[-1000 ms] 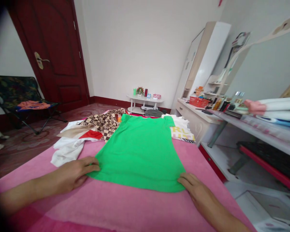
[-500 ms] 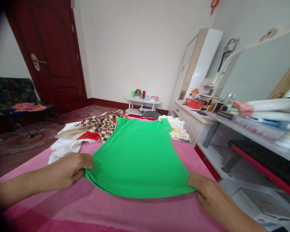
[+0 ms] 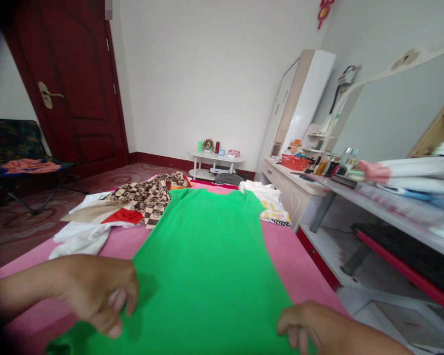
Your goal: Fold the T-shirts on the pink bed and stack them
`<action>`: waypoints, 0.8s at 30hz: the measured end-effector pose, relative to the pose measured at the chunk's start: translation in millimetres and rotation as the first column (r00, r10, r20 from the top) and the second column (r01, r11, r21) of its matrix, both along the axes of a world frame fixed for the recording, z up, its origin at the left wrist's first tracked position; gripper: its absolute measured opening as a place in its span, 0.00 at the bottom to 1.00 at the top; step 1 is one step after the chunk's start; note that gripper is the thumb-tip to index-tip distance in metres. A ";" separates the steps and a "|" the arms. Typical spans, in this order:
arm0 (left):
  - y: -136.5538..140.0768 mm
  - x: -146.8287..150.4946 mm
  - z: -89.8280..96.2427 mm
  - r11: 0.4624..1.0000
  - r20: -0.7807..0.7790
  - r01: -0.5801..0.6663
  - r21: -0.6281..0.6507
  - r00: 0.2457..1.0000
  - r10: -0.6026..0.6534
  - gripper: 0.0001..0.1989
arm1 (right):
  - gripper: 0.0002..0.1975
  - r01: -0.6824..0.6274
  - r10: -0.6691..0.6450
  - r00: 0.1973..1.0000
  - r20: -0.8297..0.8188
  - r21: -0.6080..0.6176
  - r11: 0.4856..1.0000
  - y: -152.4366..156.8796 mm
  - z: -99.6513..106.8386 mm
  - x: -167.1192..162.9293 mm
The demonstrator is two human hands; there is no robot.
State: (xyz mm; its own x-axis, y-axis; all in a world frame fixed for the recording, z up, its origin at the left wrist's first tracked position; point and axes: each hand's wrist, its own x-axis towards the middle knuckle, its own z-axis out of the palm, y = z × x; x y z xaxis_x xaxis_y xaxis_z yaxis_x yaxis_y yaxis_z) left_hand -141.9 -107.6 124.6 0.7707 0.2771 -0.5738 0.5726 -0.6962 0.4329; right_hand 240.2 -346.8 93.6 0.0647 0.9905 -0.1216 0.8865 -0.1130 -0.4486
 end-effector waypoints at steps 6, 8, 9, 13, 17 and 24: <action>70.6 111.2 -37.5 0.871 0.451 -0.185 0.455 0.891 -0.046 0.25 | 0.12 -0.121 0.125 0.991 -0.047 0.095 0.988 121.4 -4.0 -20.2; 99.8 144.7 -63.1 0.816 0.527 -0.317 0.484 0.850 0.018 0.30 | 0.10 -0.126 0.129 0.992 -0.011 0.150 0.981 161.2 -17.1 -15.5; 113.2 157.6 -75.7 0.780 0.531 -0.381 0.496 0.844 0.074 0.32 | 0.09 -0.112 0.112 0.994 0.009 0.179 0.977 178.8 -22.9 -8.2; 147.8 182.8 -115.5 0.644 0.524 -0.540 0.541 0.816 0.244 0.35 | 0.11 0.085 -0.135 0.984 0.115 0.359 0.930 237.6 -34.4 49.3; 155.4 184.6 -131.2 0.594 0.550 -0.570 0.567 0.800 0.242 0.36 | 0.16 0.294 -0.442 0.869 0.223 0.485 0.824 288.1 -33.5 115.2; 153.0 182.3 -129.3 0.610 0.557 -0.566 0.554 0.797 0.234 0.36 | 0.27 0.531 -0.687 0.679 0.258 0.474 0.702 351.8 -34.7 137.5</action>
State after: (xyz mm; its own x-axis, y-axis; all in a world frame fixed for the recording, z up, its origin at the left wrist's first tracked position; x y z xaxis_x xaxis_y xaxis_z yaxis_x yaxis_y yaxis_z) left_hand 40.4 45.5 -4.7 0.5778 0.7837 0.2278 0.7597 -0.6185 0.2007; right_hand 377.8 5.0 58.9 0.6314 0.6738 0.3838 0.7695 -0.6055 -0.2030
